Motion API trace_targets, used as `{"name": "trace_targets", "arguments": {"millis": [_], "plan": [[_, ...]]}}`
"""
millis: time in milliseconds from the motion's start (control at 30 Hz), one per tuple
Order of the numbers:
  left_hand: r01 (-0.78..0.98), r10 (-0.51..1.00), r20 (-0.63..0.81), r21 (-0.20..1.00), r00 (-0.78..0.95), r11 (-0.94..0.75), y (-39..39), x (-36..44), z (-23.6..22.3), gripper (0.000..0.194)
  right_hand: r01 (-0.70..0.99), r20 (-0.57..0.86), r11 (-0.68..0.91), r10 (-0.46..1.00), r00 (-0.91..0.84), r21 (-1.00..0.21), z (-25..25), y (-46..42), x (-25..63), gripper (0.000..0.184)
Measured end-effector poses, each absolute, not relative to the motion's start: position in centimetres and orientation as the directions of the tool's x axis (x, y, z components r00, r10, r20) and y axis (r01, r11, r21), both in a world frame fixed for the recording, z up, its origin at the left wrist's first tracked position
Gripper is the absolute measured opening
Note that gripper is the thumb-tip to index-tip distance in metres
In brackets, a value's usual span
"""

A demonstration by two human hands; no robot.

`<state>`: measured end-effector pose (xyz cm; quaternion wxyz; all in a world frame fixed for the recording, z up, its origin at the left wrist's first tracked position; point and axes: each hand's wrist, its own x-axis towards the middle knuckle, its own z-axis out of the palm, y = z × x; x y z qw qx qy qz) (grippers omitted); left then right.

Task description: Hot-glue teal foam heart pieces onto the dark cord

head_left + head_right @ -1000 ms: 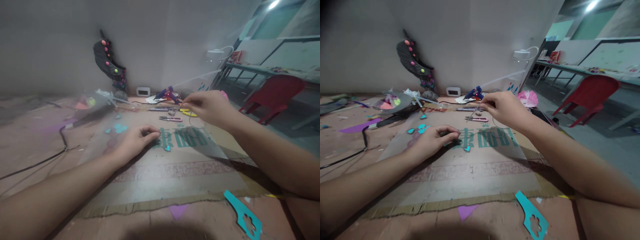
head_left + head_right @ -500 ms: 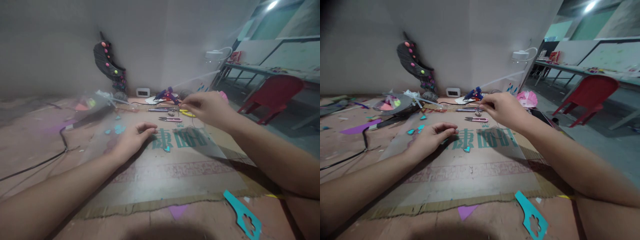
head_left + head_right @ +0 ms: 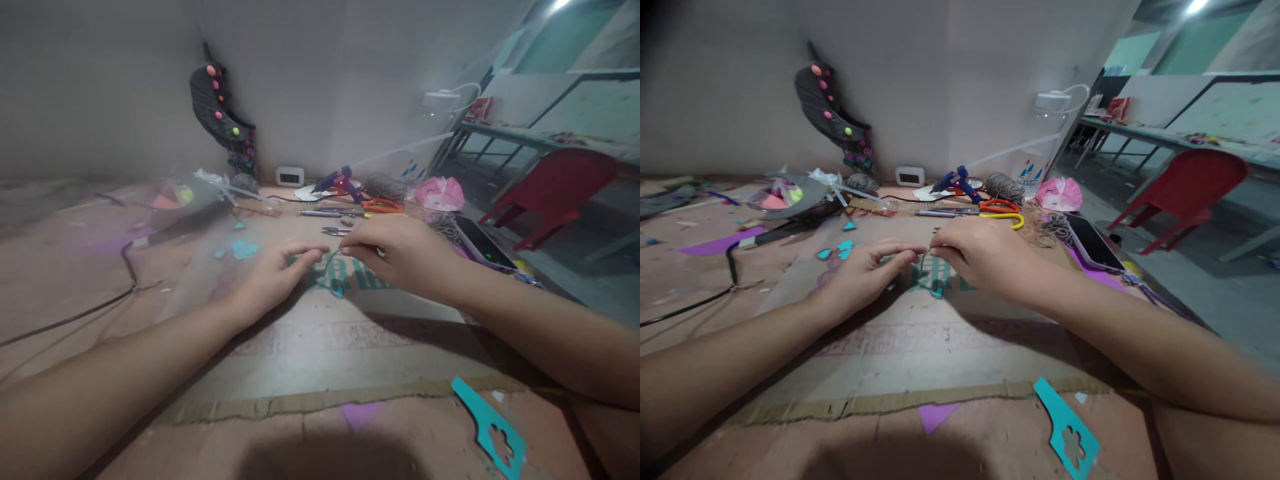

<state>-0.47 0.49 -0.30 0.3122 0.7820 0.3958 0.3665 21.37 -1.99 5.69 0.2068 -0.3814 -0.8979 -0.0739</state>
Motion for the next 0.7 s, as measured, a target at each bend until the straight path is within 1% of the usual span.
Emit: {"name": "trace_targets", "arguments": {"millis": [200, 333, 400, 533, 700], "plan": [[0.334, 0.806, 0.322, 0.786, 0.496, -0.52, -0.1, -0.5, 0.1, 0.032, 0.713, 0.371, 0.702, 0.662, -0.651, -0.001, 5.5, -2.3, 20.8, 0.02], [0.345, 0.806, 0.346, 0.77, 0.48, -0.536, -0.2, -0.4, 0.1, 0.022, 0.697, 0.365, 0.717, 0.651, -0.666, -0.007, 5.3, -2.2, 20.8, 0.02], [0.362, 0.805, 0.34, 0.76, 0.486, -0.539, -0.1, -0.3, 0.1, 0.021, 0.704, 0.364, 0.71, 0.659, -0.658, -0.011, 5.3, -2.1, 20.9, 0.02], [0.389, 0.798, 0.298, 0.75, 0.523, -0.535, 0.0, -0.2, 0.1, 0.02, 0.731, 0.402, 0.683, 0.671, -0.623, -0.009, 5.3, -1.7, 21.3, 0.021], [0.408, 0.812, 0.251, 0.764, 0.527, -0.5, 0.0, -0.1, 0.1, 0.021, 0.767, 0.477, 0.641, 0.678, -0.56, -0.012, 6.0, -1.2, 21.9, 0.02]]}}
